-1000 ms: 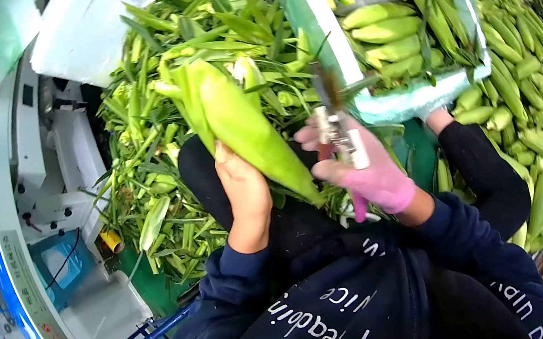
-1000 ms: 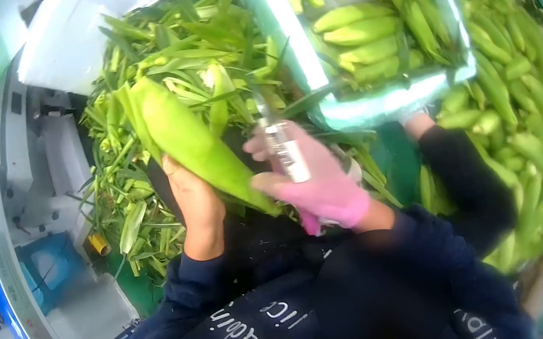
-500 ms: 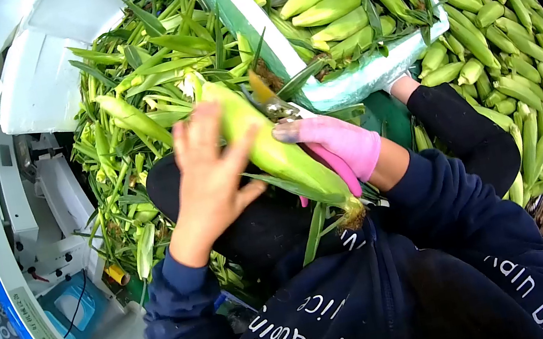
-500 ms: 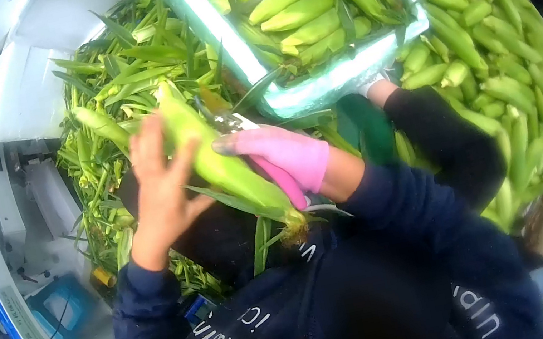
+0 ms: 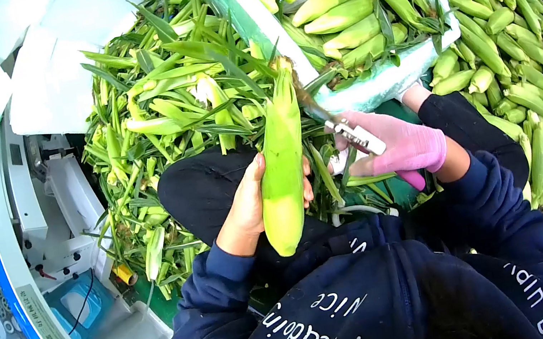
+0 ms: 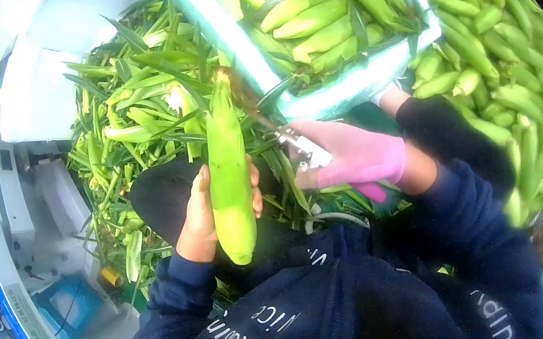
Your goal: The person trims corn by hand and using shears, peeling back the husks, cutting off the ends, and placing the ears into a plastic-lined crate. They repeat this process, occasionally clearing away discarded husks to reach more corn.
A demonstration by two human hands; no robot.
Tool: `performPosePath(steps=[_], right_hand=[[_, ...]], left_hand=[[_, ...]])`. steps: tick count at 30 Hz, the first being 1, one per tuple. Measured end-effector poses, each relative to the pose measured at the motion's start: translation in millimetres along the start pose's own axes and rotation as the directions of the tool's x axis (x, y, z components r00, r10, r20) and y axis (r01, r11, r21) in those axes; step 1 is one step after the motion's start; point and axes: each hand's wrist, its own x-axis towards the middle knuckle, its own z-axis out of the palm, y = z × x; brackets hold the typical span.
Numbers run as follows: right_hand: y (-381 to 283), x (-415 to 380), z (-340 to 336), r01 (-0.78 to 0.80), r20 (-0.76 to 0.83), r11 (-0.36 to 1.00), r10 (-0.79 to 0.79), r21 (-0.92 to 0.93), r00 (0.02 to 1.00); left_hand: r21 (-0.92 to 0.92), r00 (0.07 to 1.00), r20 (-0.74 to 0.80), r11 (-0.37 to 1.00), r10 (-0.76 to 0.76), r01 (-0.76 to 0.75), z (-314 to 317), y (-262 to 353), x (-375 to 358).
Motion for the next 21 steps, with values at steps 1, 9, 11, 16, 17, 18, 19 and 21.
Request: performPosePath(steps=[1,9,11,16,17,18,19,21], right_hand=[[-4,2,1,0.054,0.015,0.997,-0.053,-0.063,0.998],[-2,24,7,0.373,0.134,0.81,-0.351,-0.454,0.927],[0,25,15,0.371,0.129,0.823,-0.351,-0.43,0.927],[24,23,49,0.0,-0.038,0.96,0.011,0.28,0.999],[24,24,45,-0.052,-0.007,0.956,0.056,0.29,0.998],[24,24,39,-0.103,0.025,0.949,0.1,0.297,0.995],[19,17,37,-0.206,0.12,0.845,0.169,0.493,0.978],[39,5,55,-0.008,0.029,0.665,-0.021,0.747,0.999]], left_hand=[[-0.056,0.999,0.025,0.998,-0.036,0.037,-1,1,-3],[-0.164,0.934,0.195,0.929,-0.301,0.333,-10,2,-35],[-0.189,0.927,0.163,0.912,-0.337,0.365,-14,2,-43],[-0.162,0.972,0.124,0.962,-0.201,0.22,-15,-12,-54],[-0.113,0.979,0.117,0.978,-0.165,0.178,-12,-14,-56],[-0.087,0.99,0.08,0.989,-0.115,0.122,-8,-14,-56],[-0.052,0.997,0.046,0.997,-0.059,0.062,-3,-11,-55],[0.124,0.996,0.042,0.989,0.082,-0.086,-10,-8,-42]])
